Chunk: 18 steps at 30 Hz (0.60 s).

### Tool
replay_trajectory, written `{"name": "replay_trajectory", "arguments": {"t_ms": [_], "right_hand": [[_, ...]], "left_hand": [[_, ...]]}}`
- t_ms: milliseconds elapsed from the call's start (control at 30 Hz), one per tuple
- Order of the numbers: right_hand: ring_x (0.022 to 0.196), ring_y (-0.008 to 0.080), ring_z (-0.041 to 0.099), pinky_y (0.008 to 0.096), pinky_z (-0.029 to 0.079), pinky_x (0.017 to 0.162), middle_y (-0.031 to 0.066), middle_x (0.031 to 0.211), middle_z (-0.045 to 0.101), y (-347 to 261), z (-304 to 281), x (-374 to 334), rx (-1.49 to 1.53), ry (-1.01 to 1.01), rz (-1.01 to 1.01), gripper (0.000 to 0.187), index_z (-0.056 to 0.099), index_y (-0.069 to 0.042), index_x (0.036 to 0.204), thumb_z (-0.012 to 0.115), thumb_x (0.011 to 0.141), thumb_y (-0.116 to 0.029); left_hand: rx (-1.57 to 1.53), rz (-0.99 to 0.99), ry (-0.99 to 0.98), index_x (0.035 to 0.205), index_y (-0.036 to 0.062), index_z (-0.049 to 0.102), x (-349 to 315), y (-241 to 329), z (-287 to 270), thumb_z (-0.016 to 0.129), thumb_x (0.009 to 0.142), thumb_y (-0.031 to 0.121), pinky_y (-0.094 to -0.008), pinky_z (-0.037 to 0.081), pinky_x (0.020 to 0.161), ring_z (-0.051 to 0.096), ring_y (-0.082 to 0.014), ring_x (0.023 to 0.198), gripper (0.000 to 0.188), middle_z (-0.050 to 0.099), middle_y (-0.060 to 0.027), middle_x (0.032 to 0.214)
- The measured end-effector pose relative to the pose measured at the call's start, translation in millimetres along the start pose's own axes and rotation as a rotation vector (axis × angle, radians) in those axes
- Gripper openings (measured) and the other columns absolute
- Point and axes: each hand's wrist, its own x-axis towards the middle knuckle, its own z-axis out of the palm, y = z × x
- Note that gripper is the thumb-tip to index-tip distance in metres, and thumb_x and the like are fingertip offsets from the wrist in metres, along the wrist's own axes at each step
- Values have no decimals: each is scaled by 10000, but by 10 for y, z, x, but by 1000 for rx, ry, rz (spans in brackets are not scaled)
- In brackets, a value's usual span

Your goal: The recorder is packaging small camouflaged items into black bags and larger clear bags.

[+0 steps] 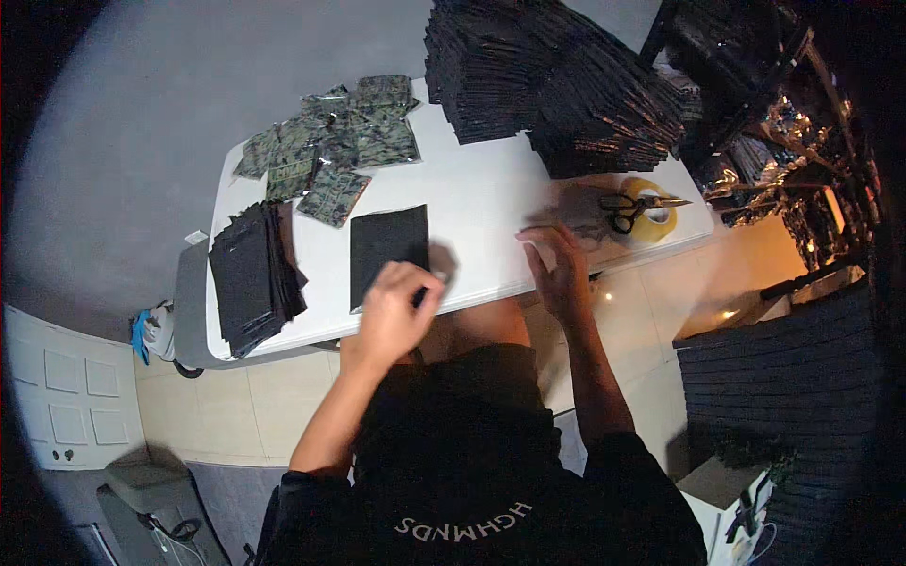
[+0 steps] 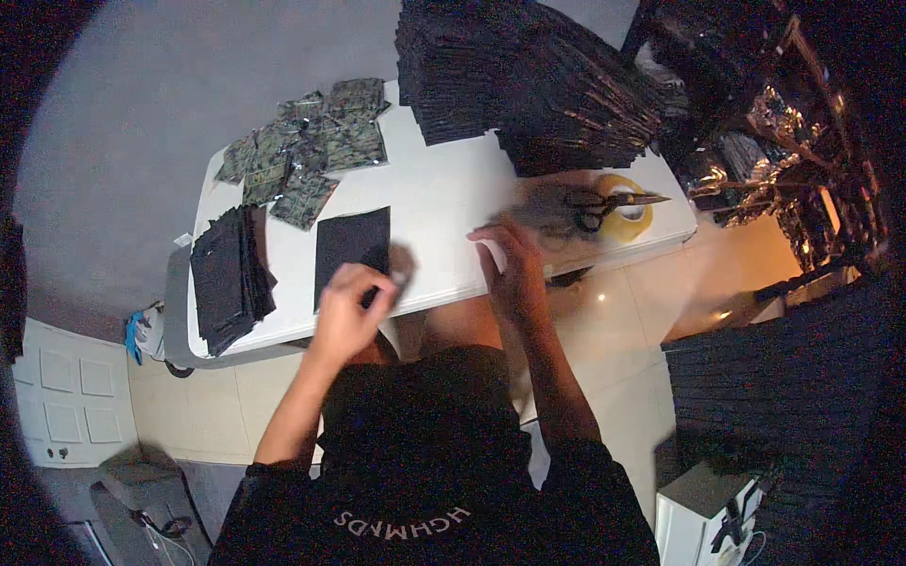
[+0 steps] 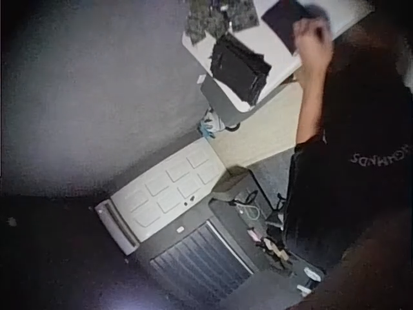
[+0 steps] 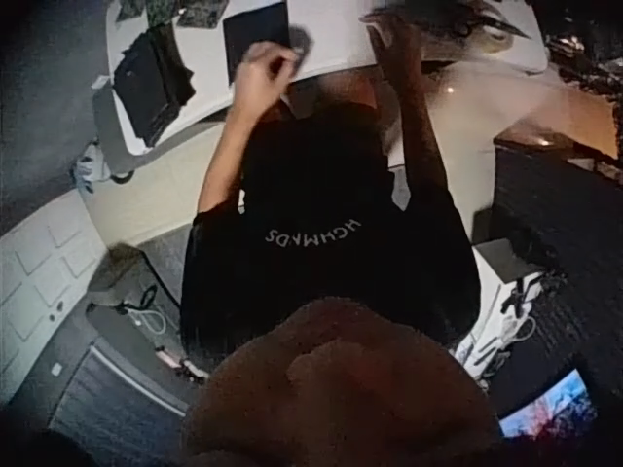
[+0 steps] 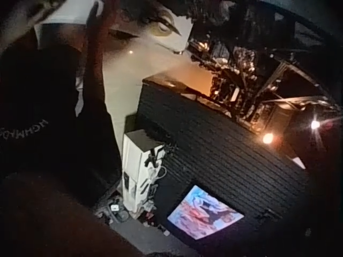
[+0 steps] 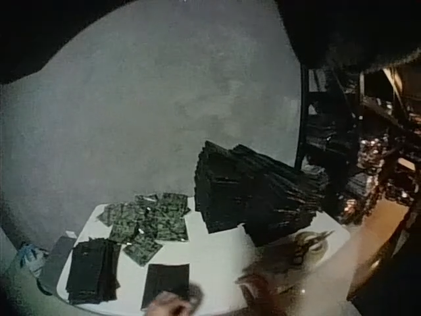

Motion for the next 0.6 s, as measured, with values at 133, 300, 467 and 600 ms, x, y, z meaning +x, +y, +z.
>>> {"name": "replay_trajectory", "arguments": {"t_ms": [133,300,467,600], "right_hand": [[1081,363,726,455,569,942,152,1113,747,14,-161,-230,-62,105,78,200,760,-99,1135,764,960,-1],[1053,361,723,430,570,921,151,1101,739,-20,-207,-332,42,139,126,197,755,-97,1121,767,949,-1],[1054,358,721,434,561,932,151,1096,741,-51,-193,-367,21,117,108,175,743,-80,1116,764,953,-19],[1089,374,711,445,552,959,158,1087,721,-130,-120,-352,75,62,134,160,732,-65,1119,761,963,-44]], "left_hand": [[66,61,-86,1057,21,775,60,257,672,828,926,165,-484,576,963,692,-381,1061,202,719,-177,1083],[247,147,24,1083,21,771,160,269,1045,872,891,197,-481,569,918,635,-392,1046,280,637,-172,1090],[246,226,-5,912,6,753,33,203,1071,871,886,130,-487,552,878,617,-362,997,173,621,-134,1044],[120,218,-59,935,19,768,-89,300,813,845,910,124,-489,558,890,631,-369,1022,133,635,-141,1088]]}}
